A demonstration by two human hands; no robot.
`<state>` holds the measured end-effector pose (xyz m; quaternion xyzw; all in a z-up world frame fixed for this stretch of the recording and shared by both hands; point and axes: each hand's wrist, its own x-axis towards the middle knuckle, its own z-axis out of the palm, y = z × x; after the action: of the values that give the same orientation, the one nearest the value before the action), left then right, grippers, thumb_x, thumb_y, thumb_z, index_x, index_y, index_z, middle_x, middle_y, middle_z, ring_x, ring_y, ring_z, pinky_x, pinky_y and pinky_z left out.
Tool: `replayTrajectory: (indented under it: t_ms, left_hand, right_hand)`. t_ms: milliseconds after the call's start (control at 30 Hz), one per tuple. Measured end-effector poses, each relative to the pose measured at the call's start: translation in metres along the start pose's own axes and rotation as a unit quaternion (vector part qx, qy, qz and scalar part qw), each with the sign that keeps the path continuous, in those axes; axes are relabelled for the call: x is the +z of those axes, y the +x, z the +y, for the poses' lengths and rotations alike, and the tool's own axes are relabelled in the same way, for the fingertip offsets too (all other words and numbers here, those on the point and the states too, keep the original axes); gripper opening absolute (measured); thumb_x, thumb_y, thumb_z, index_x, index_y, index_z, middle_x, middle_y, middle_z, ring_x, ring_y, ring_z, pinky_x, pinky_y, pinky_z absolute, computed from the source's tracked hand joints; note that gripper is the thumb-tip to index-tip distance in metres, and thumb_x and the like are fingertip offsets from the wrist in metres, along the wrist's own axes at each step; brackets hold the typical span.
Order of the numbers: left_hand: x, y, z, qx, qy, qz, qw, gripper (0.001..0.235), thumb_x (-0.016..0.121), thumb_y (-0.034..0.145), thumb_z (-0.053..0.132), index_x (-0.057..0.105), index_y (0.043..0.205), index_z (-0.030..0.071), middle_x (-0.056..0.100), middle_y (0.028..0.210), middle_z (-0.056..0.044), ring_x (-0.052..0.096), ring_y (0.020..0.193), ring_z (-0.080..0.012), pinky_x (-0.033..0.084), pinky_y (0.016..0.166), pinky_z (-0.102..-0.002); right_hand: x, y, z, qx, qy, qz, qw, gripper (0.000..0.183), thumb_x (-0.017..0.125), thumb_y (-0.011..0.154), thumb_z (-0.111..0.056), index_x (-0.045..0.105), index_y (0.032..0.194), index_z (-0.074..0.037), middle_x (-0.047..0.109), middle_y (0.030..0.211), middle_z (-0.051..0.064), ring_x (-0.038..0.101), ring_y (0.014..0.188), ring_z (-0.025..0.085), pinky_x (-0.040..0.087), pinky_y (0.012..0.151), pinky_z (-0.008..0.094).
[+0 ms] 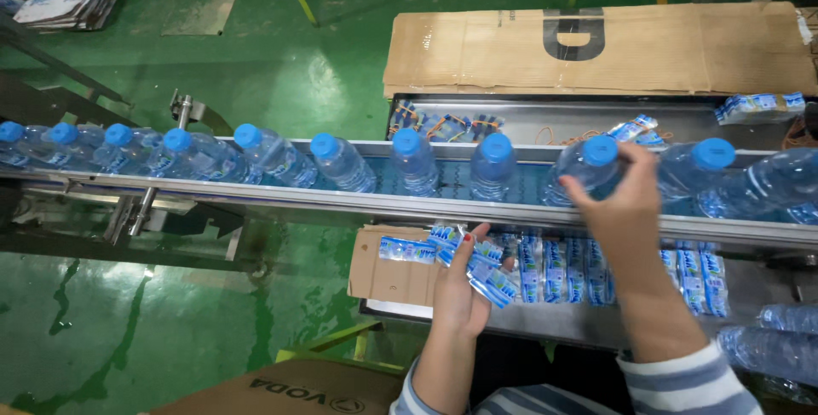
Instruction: The person places small blue packets onto plastic water bottles moving along a conveyor belt. They then pick up the bottles and place them into a cardboard box.
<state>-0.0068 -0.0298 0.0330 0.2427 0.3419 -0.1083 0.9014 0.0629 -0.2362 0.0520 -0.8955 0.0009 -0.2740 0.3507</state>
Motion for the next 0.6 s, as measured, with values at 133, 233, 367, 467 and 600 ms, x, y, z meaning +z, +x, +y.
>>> replayTrajectory:
  t_ms: [133,233,367,467,600]
  left_hand:
    - [-0.009,0.007,-0.013,0.045,0.004,-0.016,0.999,0.039,0.072,0.091,0.019,0.072,0.119,-0.009,0.062,0.096,-0.017,0.060,0.083,-0.0255,0.062,0.074,-0.046]
    - [-0.015,0.021,-0.035,0.079,0.016,0.002,0.997,0.031,0.075,0.090,0.009,0.074,0.114,-0.010,0.069,0.089,-0.019,0.065,0.073,-0.0259,0.060,0.068,-0.042]
    - [-0.022,0.047,-0.078,0.175,0.064,-0.009,0.983,0.032,0.084,0.079,0.007,0.076,0.108,-0.003,0.080,0.107,-0.018,0.075,0.098,-0.0240,0.058,0.092,-0.035]
    - [-0.006,0.033,-0.084,0.142,0.093,-0.056,0.984,0.027,0.084,0.082,0.011,0.077,0.105,-0.001,0.077,0.098,-0.012,0.071,0.086,-0.0206,0.058,0.075,-0.033]
    - [0.006,0.022,-0.093,0.041,0.034,-0.043,0.998,0.027,0.076,0.086,-0.002,0.072,0.112,-0.006,0.077,0.105,-0.019,0.073,0.091,-0.0301,0.060,0.082,-0.042]
  right_hand:
    - [0.000,-0.001,-0.018,-0.076,0.009,-0.035,0.996,0.098,0.091,0.076,-0.021,0.035,0.151,0.011,0.052,0.142,0.029,0.052,0.134,0.041,0.041,0.115,0.047]
    - [-0.011,-0.028,-0.013,0.001,0.107,-0.106,0.989,0.081,0.083,0.076,-0.034,0.040,0.136,0.002,0.052,0.135,0.021,0.056,0.117,0.032,0.047,0.099,0.041]
    - [-0.013,-0.092,-0.017,0.216,0.189,-0.304,0.908,0.044,0.089,0.073,-0.023,0.072,0.114,-0.016,0.080,0.098,-0.001,0.078,0.086,0.012,0.062,0.086,0.026]
    - [-0.009,-0.113,0.007,0.271,0.194,-0.197,0.922,0.010,0.078,0.088,-0.015,0.076,0.098,-0.014,0.079,0.089,-0.001,0.074,0.084,0.011,0.058,0.080,0.026]
    - [-0.021,-0.116,0.053,0.255,0.448,-0.146,0.844,0.011,0.073,0.091,-0.006,0.073,0.101,-0.003,0.071,0.093,0.008,0.065,0.087,0.018,0.050,0.080,0.033]
